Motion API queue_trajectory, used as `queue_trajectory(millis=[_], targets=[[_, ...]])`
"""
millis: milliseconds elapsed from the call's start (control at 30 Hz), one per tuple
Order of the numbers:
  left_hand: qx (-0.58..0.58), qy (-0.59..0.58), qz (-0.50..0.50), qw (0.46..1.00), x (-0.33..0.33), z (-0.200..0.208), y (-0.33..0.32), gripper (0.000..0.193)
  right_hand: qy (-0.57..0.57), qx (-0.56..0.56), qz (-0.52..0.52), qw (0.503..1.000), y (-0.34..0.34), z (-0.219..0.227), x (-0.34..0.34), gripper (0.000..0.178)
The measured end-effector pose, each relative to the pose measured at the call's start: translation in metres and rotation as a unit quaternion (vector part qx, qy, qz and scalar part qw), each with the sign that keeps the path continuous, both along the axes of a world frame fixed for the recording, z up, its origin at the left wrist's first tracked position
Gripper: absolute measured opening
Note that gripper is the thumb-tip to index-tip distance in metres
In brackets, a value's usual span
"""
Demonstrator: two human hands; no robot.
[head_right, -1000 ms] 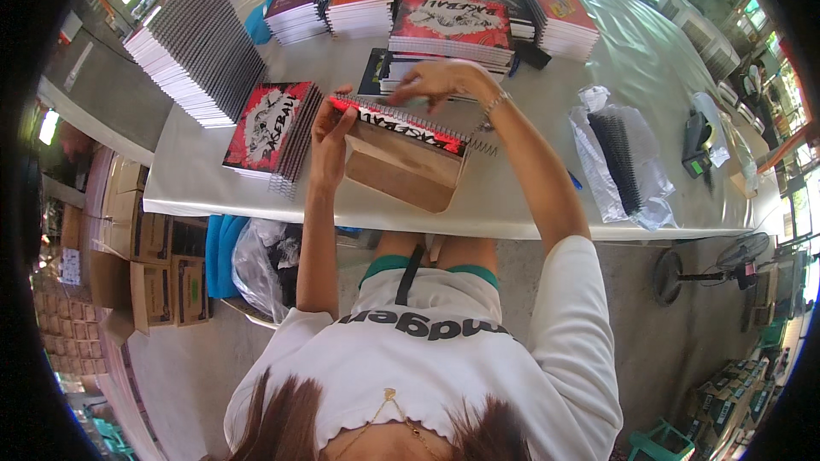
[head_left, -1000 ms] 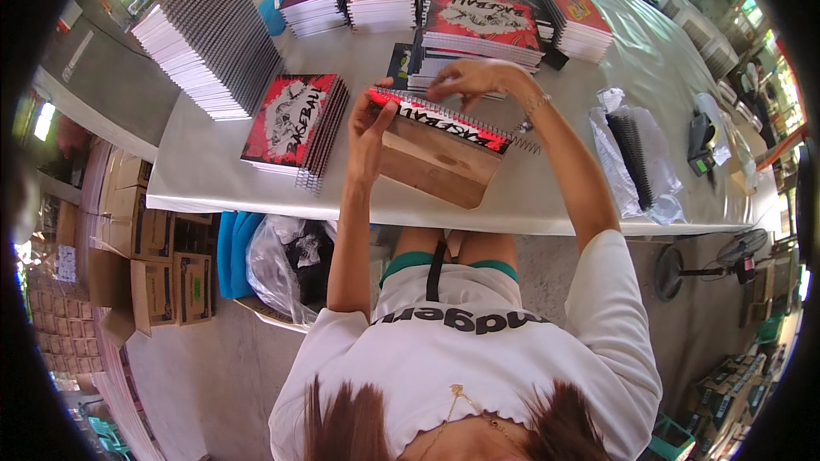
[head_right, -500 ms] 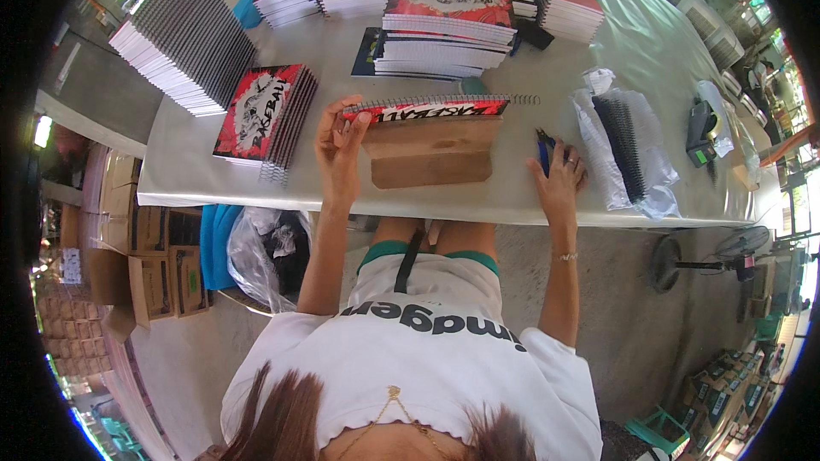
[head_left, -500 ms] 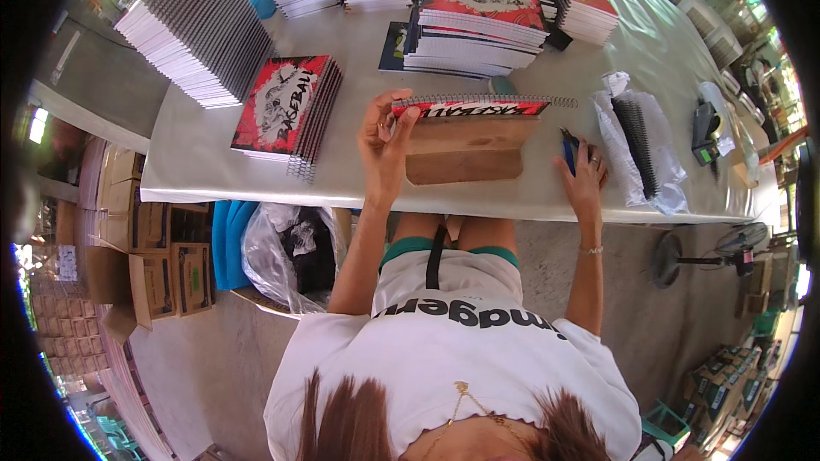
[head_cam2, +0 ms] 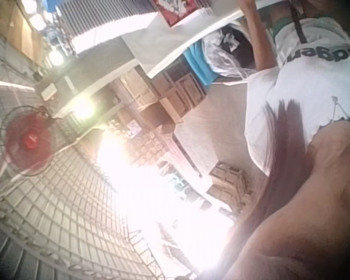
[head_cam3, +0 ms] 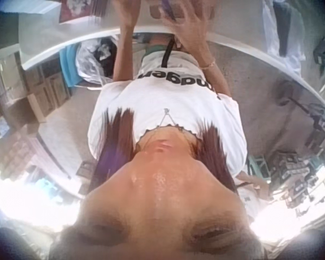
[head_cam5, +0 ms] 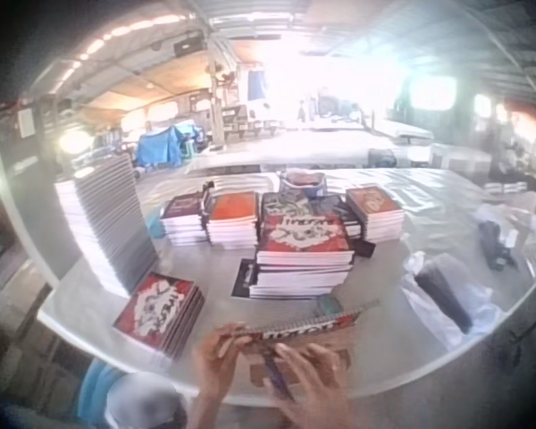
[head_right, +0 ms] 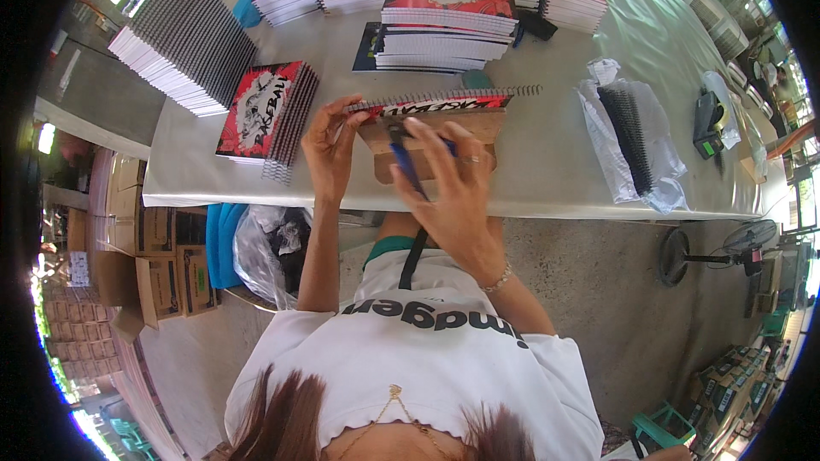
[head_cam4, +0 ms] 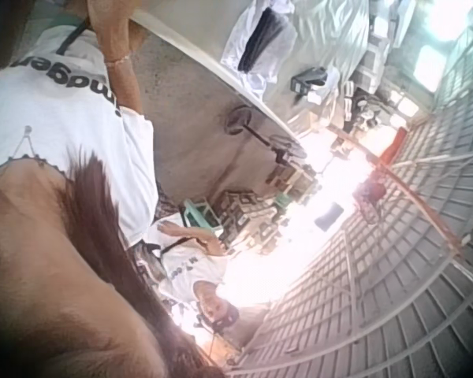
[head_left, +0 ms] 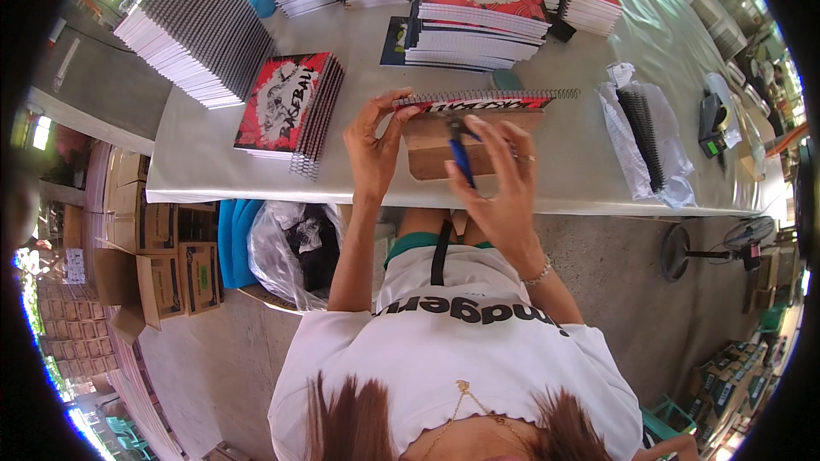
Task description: The person assembles notebooks by threading a spiral coil through prepunched holes, using a pair of pliers to cut and secure the ends of the wire.
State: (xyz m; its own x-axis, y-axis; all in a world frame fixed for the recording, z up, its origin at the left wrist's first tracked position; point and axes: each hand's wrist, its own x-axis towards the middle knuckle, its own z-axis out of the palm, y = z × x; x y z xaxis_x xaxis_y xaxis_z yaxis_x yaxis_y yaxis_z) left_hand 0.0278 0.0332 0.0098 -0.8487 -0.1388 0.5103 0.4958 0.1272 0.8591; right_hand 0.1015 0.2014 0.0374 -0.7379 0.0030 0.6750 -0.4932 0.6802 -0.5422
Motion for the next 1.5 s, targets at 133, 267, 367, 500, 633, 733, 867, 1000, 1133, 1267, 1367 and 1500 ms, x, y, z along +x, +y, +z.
queue_trajectory(millis=[133,267,367,500,633,733,867,1000,1133,1267,1367,1500], targets=[[0.019,0.000,0.010,1.000,0.000,-0.003,0.001,0.020,0.027,0.022,-0.009,0.999,-0.025,-0.014,-0.015,0.058],[-0.026,-0.030,-0.008,0.999,0.004,-0.006,-0.004,0.024,0.020,0.028,-0.012,0.999,-0.035,-0.023,-0.021,0.058],[-0.034,0.000,0.026,0.999,0.005,-0.006,-0.001,0.024,0.012,0.016,-0.005,1.000,-0.040,-0.027,-0.019,0.054],[-0.051,0.010,0.065,0.996,0.008,-0.004,0.005,0.024,-0.364,-0.435,0.287,0.771,-0.036,-0.010,-0.011,0.039],[-0.097,0.015,0.098,0.990,0.008,0.002,0.003,0.025,-0.471,-0.546,0.374,0.583,-0.019,0.019,-0.019,0.036],[-0.114,0.029,0.063,0.991,0.006,0.008,-0.001,0.026,-0.261,-0.283,0.273,0.881,-0.003,0.001,-0.019,0.038],[-0.155,0.051,0.079,0.983,0.008,0.013,-0.008,0.025,-0.059,-0.122,-0.025,0.990,0.058,-0.029,-0.022,0.041],[-0.179,0.029,0.079,0.980,0.008,0.034,-0.018,0.023,-0.048,0.049,-0.125,0.990,0.144,-0.069,-0.044,0.039],[-0.138,0.054,0.172,0.974,0.001,0.068,-0.059,0.018,-0.145,0.167,-0.208,0.953,0.178,-0.104,-0.053,0.036],[0.036,0.060,0.190,0.979,-0.012,0.072,-0.139,0.020,-0.161,0.152,-0.203,0.954,0.169,-0.104,-0.055,0.035],[0.063,0.023,0.227,0.972,-0.017,0.051,-0.193,0.023,-0.132,0.159,-0.211,0.955,0.172,-0.108,-0.056,0.036],[0.085,-0.060,0.278,0.955,-0.018,0.010,-0.239,0.029,-0.148,0.157,-0.195,0.957,0.172,-0.102,-0.056,0.036]])
